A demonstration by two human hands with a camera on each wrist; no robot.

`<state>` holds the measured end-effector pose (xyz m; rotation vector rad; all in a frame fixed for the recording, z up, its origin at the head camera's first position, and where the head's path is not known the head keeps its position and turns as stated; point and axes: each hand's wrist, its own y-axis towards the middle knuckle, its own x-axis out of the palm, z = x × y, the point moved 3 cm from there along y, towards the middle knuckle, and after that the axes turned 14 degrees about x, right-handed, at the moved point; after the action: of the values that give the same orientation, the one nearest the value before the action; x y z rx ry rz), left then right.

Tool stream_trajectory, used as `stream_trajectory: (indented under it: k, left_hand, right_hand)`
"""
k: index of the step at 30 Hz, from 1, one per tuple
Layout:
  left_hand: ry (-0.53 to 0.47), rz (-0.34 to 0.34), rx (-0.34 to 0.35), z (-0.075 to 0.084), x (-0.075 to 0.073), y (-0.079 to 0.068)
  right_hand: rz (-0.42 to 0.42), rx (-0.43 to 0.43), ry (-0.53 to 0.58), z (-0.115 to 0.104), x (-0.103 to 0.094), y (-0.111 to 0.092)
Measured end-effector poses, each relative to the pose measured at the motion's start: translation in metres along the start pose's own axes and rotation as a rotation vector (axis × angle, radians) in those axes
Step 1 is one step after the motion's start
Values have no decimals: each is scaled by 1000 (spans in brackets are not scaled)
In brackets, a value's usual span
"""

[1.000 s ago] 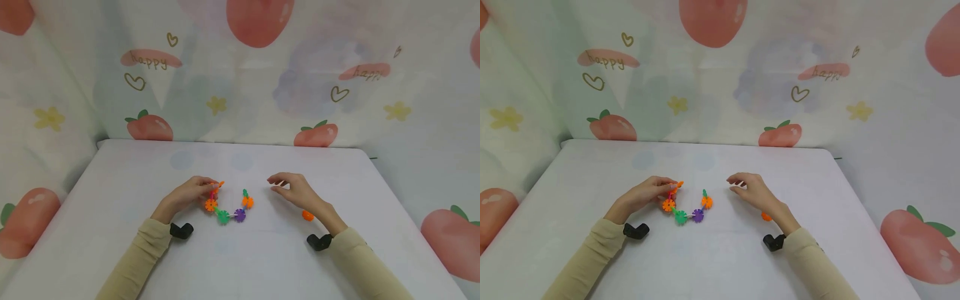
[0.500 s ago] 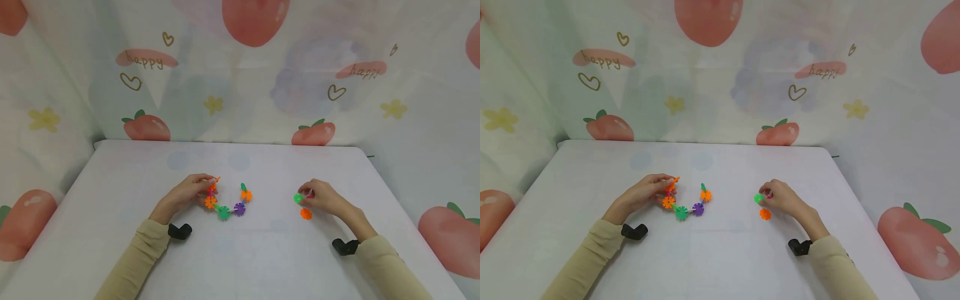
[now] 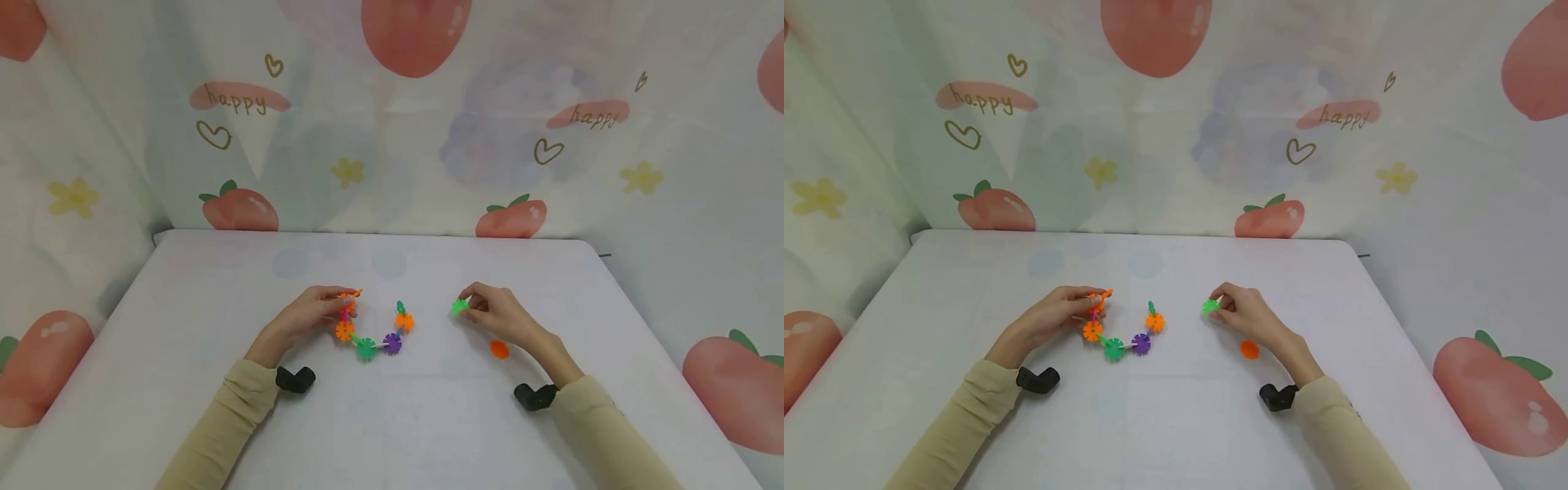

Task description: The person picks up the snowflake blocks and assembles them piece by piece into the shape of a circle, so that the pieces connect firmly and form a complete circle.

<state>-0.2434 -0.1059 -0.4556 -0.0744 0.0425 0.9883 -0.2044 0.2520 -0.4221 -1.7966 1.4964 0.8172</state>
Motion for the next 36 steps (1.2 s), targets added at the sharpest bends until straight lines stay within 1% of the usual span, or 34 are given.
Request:
stream_trajectory:
  k: [4, 8, 11, 13, 18, 22, 27, 32, 36]
  left_hand:
    - [-19, -14, 4, -1, -2, 0]
    - [-40, -25, 27, -2, -1, 0]
    - [-44, -37, 49, -1, 0, 1]
    - [-44, -41, 51, -1, 1, 1]
    - [-53, -49, 43, 0, 4, 4]
    - [-49, -51, 43, 1, 6, 4]
    - [-27, -26, 44, 3, 7, 3]
    - [-19, -4, 52, 6, 9, 2]
    - [-18, 18, 63, 6, 8, 2]
  right_hand:
    - [-7, -22, 72, -22, 11, 11]
    - [-26, -61, 130, -43, 23, 22]
    - [-36, -91, 175, -57, 31, 31]
    - [-47, -101, 210, -63, 36, 37]
    - [-80, -93, 278, -73, 49, 51]
    - [-100, -91, 295, -79, 57, 59]
    - [-115, -112, 279, -90, 64, 64]
    - [-127, -109, 282, -97, 68, 66]
    - [-165, -104, 297, -100, 68, 67]
